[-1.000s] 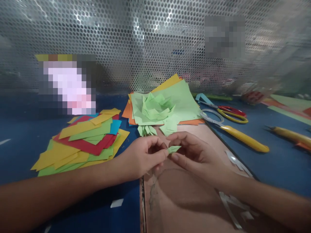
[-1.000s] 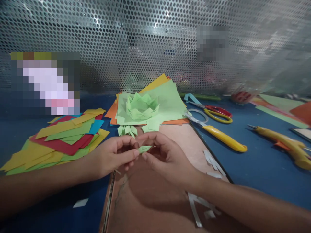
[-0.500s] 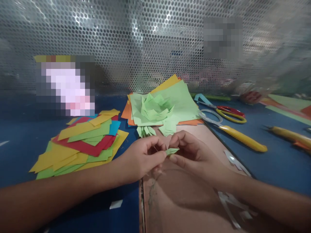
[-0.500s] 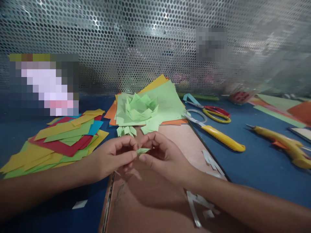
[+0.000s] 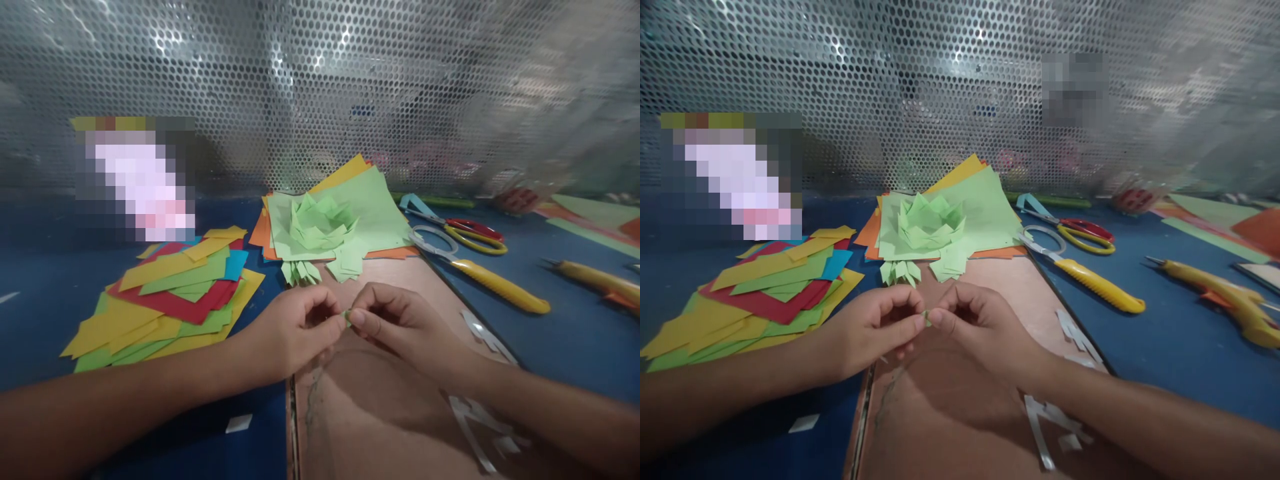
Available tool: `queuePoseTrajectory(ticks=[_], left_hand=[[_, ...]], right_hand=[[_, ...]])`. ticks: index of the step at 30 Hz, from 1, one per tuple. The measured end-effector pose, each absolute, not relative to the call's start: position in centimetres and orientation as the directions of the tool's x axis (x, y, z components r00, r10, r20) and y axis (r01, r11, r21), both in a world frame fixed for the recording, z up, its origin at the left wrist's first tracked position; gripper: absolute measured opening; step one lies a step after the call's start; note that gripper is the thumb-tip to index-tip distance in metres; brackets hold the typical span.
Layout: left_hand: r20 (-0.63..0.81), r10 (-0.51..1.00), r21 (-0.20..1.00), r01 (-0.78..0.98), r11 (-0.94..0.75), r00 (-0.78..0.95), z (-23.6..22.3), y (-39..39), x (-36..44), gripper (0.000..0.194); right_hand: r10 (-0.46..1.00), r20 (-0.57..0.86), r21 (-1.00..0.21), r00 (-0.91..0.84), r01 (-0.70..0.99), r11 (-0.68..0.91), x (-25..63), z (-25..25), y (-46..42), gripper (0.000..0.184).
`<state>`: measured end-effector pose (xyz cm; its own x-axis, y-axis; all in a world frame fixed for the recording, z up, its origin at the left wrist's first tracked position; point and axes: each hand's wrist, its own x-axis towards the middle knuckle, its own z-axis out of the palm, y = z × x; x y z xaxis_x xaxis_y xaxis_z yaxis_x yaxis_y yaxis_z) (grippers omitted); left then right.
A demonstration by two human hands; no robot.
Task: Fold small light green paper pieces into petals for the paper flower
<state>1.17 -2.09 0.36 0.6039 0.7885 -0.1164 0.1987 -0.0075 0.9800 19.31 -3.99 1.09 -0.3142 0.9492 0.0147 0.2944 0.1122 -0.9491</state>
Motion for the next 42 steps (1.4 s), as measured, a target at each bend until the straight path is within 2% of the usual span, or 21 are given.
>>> queuePoseTrajectory(ticks=[6,9,14,18,22,28,38,42], left_hand=[[-0.261,0.728,0.963,0.115,0.245,0.634,1.0,-1.3,1.0,0.027],[-0.304,0.693,0.947,0.126,0.296,0.654,1.2,-0.9,0.7,0.027],[-0.304,0.685,0.949,0.144,0.282,0.662,1.1,-0.7,0.6,0.025],[-0.249,0.734,0.965,0.099,0.242,0.632,0.7,-0.9,0.9,0.024],[-0.208,0.765,0.976,0.073,0.207,0.609,0.5,-1.2,1.1,0.022],[-0.244,0.754,0.966,0.087,0.242,0.61,1.1,-1.2,1.2,0.023],[-0.236,0.757,0.969,0.083,0.235,0.61,1.5,-1.2,1.2,0.02],[-0.213,0.772,0.974,0.066,0.217,0.599,1.1,-1.2,1.2,0.022]], right_hand=[[0.875,0.16,-0.959,-0.457,0.137,0.247,19.6,1.0,-4.3,0.017],[0.858,0.203,-0.935,-0.472,0.168,0.313,19.9,0.7,-4.4,0.021],[0.893,0.265,-0.881,-0.363,0.285,0.377,19.8,0.6,-4.2,0.008],[0.934,0.218,-0.885,-0.283,0.347,0.312,19.6,1.0,-4.1,0.013],[0.947,0.164,-0.901,-0.275,0.349,0.257,19.5,1.2,-4.0,0.019],[0.967,0.053,-0.945,-0.249,0.301,0.13,19.5,1.1,-3.7,0.024],[0.952,-0.075,-0.996,-0.296,0.063,-0.059,19.9,0.5,-3.4,0.026],[0.96,-0.087,-0.996,-0.267,0.045,-0.077,19.9,0.2,-3.4,0.026]])
